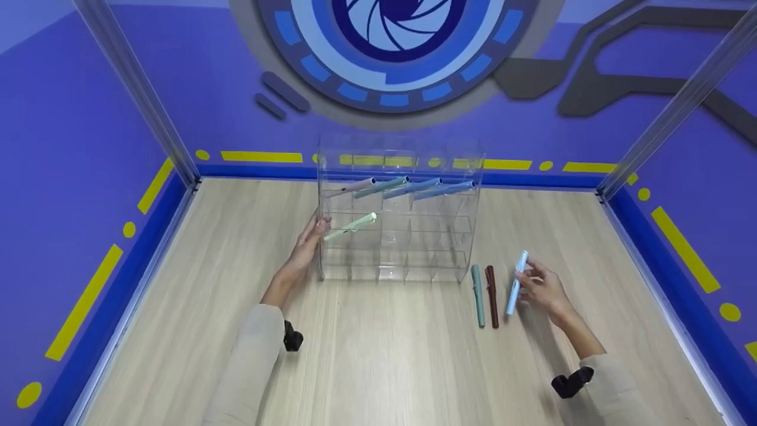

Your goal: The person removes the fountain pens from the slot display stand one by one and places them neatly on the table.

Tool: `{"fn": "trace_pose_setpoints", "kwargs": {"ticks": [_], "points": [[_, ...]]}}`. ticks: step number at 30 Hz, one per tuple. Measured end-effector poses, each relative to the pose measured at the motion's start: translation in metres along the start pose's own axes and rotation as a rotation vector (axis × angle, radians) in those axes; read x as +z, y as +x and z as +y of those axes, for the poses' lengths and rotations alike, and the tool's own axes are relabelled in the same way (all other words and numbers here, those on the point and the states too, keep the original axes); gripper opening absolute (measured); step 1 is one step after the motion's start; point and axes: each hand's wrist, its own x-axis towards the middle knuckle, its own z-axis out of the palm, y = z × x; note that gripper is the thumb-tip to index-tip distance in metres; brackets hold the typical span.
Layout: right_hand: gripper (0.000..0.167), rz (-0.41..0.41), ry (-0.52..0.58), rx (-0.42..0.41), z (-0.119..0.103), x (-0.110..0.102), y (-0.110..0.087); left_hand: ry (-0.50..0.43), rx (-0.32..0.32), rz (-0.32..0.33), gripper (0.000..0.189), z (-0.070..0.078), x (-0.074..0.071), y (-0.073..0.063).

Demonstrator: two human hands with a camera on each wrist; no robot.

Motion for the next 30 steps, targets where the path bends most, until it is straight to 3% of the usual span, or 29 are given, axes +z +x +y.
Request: {"fn": "trace_pose_setpoints", "kwargs": {"ticks": [5,10,30], "points": [[0.057,-0.057,-0.187,0.019,0.011,0.001,-0.006,-0.001,-0.015,0.001,0.068,-0.002,0.002,-0.005],[0.052,-0.060,-0.270,0.007,0.014,0.008,-0.007,-0.010,-0.015,0.009,0.068,-0.002,0.001,-0.007],[0.051,0.004,-0.328,-0.048,0.012,0.015,-0.001,-0.013,0.011,-0.012,0.070,0.003,0.000,-0.001]]}}
